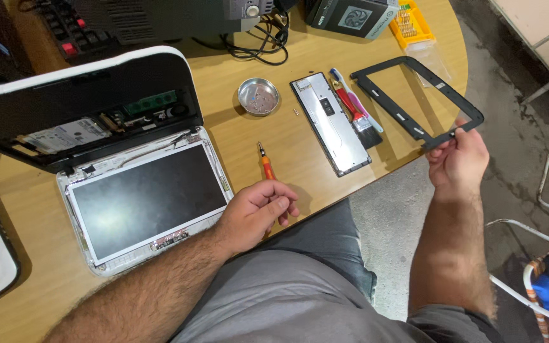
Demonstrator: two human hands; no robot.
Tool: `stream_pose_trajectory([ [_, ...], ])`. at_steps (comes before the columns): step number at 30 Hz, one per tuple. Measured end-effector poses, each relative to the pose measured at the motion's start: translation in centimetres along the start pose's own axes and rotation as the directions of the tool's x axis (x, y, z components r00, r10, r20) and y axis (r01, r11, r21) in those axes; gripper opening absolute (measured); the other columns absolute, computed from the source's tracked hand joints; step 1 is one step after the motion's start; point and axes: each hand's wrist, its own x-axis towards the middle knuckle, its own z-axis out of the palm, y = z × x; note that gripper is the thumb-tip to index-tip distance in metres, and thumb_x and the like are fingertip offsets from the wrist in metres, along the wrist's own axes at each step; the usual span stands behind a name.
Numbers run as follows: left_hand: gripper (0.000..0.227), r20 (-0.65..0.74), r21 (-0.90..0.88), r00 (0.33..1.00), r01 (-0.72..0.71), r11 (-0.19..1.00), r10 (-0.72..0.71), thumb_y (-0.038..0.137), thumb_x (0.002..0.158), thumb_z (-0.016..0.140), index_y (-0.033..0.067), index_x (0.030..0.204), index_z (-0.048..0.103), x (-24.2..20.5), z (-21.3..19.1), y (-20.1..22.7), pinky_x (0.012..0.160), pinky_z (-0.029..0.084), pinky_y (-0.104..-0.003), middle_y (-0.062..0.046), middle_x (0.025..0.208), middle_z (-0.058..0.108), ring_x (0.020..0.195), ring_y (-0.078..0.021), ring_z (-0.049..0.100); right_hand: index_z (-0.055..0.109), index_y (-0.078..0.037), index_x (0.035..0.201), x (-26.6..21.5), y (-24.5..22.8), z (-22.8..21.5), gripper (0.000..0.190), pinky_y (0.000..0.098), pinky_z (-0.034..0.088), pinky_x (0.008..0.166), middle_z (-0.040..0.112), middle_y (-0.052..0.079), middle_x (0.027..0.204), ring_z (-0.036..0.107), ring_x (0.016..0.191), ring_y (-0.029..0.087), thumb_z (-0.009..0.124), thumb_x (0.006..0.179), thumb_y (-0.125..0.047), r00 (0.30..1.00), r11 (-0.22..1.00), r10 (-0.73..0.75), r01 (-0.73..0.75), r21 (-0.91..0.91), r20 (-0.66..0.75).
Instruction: The person uses a screwdriver to remove screws from the bezel of a black laptop and then lifts off the bezel. They repeat the process on a white laptop, removing screws and detaching the bezel to expose the screen.
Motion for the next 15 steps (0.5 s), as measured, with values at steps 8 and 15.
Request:
stream_pose_trajectory([
  [8, 0.019, -0.005, 0.018, 1.0, 0.011, 1.0, -0.01, 0.013, 0.102, 0.056, 0.0004, 0.109, 0.067, 0.0, 0.1, -0.2, 0.066, 0.057, -0.026, -0.015, 0.09, 0.076, 0.072, -0.0175, 0.067, 0.059, -0.012, 0.087, 1.5, 1.6, 0.0, 0.017, 0.0228, 0.028, 0.039, 0.044, -0.001, 0.053, 0.04, 0.041, 0.01, 0.052, 0.102, -0.008, 0.949, 0.957, 0.23, -0.181, 0.226, -0.215],
  [15, 0.02, 0.001, -0.102, 1.0, -0.023, 0.994, 0.024, 0.014, 0.102, 0.058, -0.0003, 0.113, 0.066, 0.4, -0.2, -1.7, 0.046, 0.045, -0.018, -0.019, 0.086, 0.075, 0.068, -0.0173, 0.07, 0.054, -0.012, 0.072, 4.2, 4.0, -1.5, 0.035, 0.0218, 0.035, 0.045, 0.045, 0.0, 0.053, 0.05, 0.048, 0.013, 0.045, 0.103, -0.025, 0.962, 0.957, 0.253, -0.233, 0.171, -0.106],
])
